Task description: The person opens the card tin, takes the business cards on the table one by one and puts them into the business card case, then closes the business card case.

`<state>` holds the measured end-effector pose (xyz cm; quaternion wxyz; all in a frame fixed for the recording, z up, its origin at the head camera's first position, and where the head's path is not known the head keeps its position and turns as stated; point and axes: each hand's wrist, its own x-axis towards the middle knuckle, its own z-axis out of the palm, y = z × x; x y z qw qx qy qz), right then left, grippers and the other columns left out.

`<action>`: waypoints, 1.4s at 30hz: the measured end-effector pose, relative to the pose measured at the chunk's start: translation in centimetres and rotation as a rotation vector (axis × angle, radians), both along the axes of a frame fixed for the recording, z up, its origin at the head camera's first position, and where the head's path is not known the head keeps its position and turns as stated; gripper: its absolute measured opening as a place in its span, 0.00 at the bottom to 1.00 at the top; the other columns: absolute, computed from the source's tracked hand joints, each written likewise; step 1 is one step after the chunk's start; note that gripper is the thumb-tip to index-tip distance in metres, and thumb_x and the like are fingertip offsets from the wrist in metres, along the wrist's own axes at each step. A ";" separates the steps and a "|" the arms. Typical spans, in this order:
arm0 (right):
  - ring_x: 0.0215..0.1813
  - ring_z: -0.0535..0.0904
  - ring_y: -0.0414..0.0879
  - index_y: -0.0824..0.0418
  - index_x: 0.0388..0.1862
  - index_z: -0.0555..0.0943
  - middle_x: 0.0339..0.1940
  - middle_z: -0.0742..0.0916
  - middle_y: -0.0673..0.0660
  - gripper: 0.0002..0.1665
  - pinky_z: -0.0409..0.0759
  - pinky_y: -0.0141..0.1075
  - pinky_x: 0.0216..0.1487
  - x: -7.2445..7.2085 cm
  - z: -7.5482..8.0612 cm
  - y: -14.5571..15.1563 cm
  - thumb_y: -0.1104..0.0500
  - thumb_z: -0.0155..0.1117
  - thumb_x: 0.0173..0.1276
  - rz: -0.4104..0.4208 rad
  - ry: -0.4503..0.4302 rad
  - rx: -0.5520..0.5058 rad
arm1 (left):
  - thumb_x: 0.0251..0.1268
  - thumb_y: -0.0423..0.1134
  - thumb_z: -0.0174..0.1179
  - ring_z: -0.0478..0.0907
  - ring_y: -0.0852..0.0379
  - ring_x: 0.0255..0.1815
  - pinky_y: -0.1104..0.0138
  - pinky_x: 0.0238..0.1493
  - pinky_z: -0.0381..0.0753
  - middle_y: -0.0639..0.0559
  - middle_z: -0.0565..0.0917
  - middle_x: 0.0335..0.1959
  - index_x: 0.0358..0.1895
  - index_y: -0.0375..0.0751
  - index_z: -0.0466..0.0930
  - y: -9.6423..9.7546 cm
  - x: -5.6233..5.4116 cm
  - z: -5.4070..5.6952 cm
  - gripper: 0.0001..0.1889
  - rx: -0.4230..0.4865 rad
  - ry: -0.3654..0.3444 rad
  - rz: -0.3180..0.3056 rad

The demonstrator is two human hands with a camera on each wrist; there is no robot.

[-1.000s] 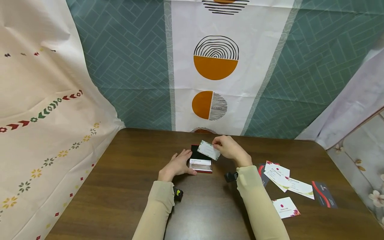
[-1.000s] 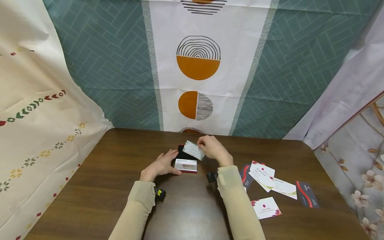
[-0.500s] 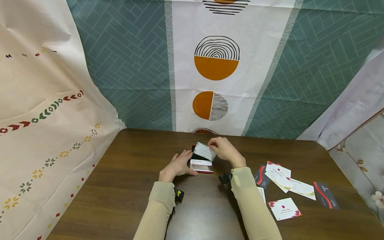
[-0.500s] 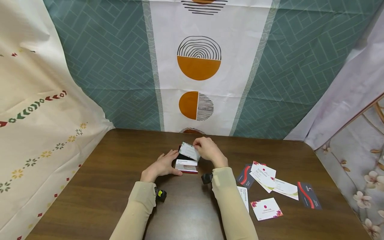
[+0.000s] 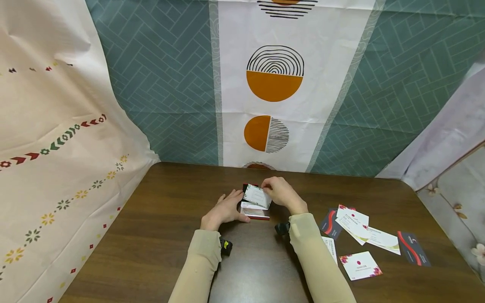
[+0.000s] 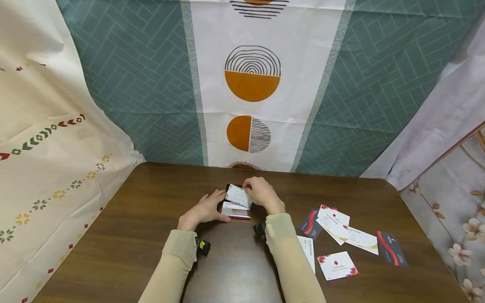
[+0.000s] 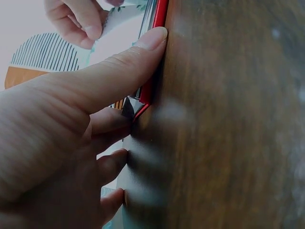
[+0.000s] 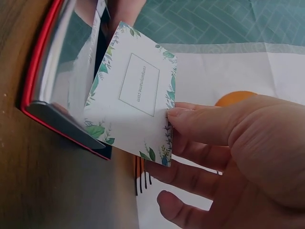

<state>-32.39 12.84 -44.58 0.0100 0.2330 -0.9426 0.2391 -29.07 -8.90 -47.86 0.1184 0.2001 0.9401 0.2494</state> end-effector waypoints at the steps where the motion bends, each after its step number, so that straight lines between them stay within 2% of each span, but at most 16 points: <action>1: 0.39 0.78 0.47 0.59 0.38 0.86 0.37 0.86 0.53 0.07 0.79 0.42 0.46 0.0 -0.1 0.0 0.65 0.62 0.70 -0.003 0.005 0.006 | 0.49 0.54 0.75 0.46 0.45 0.78 0.47 0.74 0.42 0.44 0.58 0.76 0.75 0.37 0.58 0.0 0.0 0.0 0.52 0.002 -0.003 0.001; 9: 0.42 0.81 0.48 0.59 0.40 0.87 0.40 0.87 0.54 0.07 0.79 0.43 0.48 0.2 -0.1 -0.4 0.65 0.62 0.70 -0.019 -0.005 0.041 | 0.49 0.55 0.75 0.46 0.44 0.78 0.46 0.73 0.43 0.43 0.58 0.76 0.75 0.36 0.59 0.0 0.1 0.1 0.52 -0.009 -0.004 -0.003; 14: 0.40 0.80 0.46 0.58 0.39 0.87 0.40 0.87 0.53 0.07 0.80 0.43 0.45 0.6 0.1 -0.9 0.64 0.62 0.69 -0.016 -0.047 0.069 | 0.50 0.54 0.75 0.46 0.44 0.78 0.46 0.73 0.43 0.43 0.58 0.76 0.74 0.36 0.59 0.0 0.1 0.2 0.51 -0.008 -0.012 0.000; 22: 0.36 0.78 0.43 0.58 0.37 0.87 0.37 0.87 0.51 0.06 0.79 0.40 0.43 0.8 -0.1 -1.4 0.64 0.64 0.68 0.011 -0.061 0.072 | 0.50 0.55 0.74 0.45 0.45 0.78 0.47 0.74 0.41 0.43 0.57 0.76 0.75 0.36 0.58 0.0 0.0 0.1 0.52 0.000 -0.022 0.007; 29: 0.30 0.74 0.43 0.56 0.35 0.84 0.28 0.81 0.48 0.05 0.75 0.37 0.35 0.7 -0.5 -1.5 0.66 0.64 0.66 0.009 -0.078 0.077 | 0.50 0.54 0.74 0.45 0.45 0.78 0.47 0.74 0.41 0.43 0.58 0.76 0.74 0.37 0.60 0.0 0.0 0.0 0.50 0.008 -0.021 0.008; 42: 0.31 0.75 0.43 0.58 0.31 0.85 0.28 0.82 0.48 0.06 0.78 0.38 0.37 0.9 -0.7 -1.5 0.67 0.63 0.66 0.084 -0.141 0.075 | 0.51 0.55 0.73 0.45 0.47 0.78 0.47 0.74 0.41 0.44 0.57 0.77 0.75 0.36 0.58 -0.1 0.0 0.0 0.51 -0.017 -0.019 0.000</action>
